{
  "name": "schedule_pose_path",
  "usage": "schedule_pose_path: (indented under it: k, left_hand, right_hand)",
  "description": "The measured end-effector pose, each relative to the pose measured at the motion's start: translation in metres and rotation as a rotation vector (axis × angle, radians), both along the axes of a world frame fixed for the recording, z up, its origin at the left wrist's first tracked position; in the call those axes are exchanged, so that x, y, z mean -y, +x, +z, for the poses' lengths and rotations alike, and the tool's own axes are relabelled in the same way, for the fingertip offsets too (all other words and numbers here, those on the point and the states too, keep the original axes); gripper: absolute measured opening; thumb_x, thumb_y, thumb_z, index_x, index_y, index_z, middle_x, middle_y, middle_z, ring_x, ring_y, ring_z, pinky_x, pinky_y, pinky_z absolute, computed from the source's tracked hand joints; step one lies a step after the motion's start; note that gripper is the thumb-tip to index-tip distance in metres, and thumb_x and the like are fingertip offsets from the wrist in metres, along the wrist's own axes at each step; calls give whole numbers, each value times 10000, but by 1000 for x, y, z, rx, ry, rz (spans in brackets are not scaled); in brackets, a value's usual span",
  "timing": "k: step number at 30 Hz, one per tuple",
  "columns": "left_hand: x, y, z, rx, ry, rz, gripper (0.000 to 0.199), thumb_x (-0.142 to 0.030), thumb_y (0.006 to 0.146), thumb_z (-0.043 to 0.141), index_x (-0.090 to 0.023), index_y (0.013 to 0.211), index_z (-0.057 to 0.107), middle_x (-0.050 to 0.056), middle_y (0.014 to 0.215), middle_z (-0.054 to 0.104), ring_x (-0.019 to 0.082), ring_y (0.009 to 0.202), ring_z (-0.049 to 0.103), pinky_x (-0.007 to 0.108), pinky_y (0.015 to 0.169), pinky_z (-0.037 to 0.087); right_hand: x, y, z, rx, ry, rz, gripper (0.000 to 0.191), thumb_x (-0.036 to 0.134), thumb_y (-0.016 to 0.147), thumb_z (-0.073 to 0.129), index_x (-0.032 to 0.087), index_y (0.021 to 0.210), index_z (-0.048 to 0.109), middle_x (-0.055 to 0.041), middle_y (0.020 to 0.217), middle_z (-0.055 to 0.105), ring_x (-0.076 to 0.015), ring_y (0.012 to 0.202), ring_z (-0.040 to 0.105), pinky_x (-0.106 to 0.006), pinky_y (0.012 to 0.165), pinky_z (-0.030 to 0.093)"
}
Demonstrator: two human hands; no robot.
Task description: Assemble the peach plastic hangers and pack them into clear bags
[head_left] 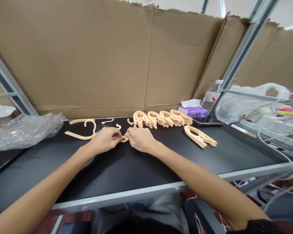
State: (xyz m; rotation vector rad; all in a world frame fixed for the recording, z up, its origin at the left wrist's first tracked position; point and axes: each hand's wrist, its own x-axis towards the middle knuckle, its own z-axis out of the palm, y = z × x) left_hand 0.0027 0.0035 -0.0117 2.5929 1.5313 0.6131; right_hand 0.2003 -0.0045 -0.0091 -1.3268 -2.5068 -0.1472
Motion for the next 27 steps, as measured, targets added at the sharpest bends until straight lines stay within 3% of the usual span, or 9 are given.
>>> schedule_pose_path:
  k: [9, 16, 27]
  left_hand:
    - [-3, -1, -6, -84, 40, 0, 158, -261, 835, 511, -222, 804, 661, 43, 831, 731, 218, 751, 664, 290, 645, 458]
    - [-3, 3, -12, -122, 121, -53, 159, -230, 853, 478, -199, 804, 625, 79, 818, 683, 230, 787, 635, 322, 723, 467]
    - [1, 7, -8, -103, 133, -104, 193, -294, 906, 469, -199, 790, 590, 74, 812, 670, 221, 773, 631, 323, 734, 471]
  right_hand:
    - [-2, 0, -1, 5, -12, 17, 316, 339, 1006, 371, 184, 1046, 644, -105, 1036, 735, -262, 955, 690, -309, 728, 427]
    - [-3, 1, 3, 27, -73, -30, 354, 360, 1004, 359, 184, 1009, 667, -124, 986, 735, -270, 937, 694, -323, 746, 436]
    - [-15, 6, 0, -146, -192, -43, 315, 412, 955, 448, 256, 950, 722, -44, 996, 738, -226, 973, 653, -294, 742, 416]
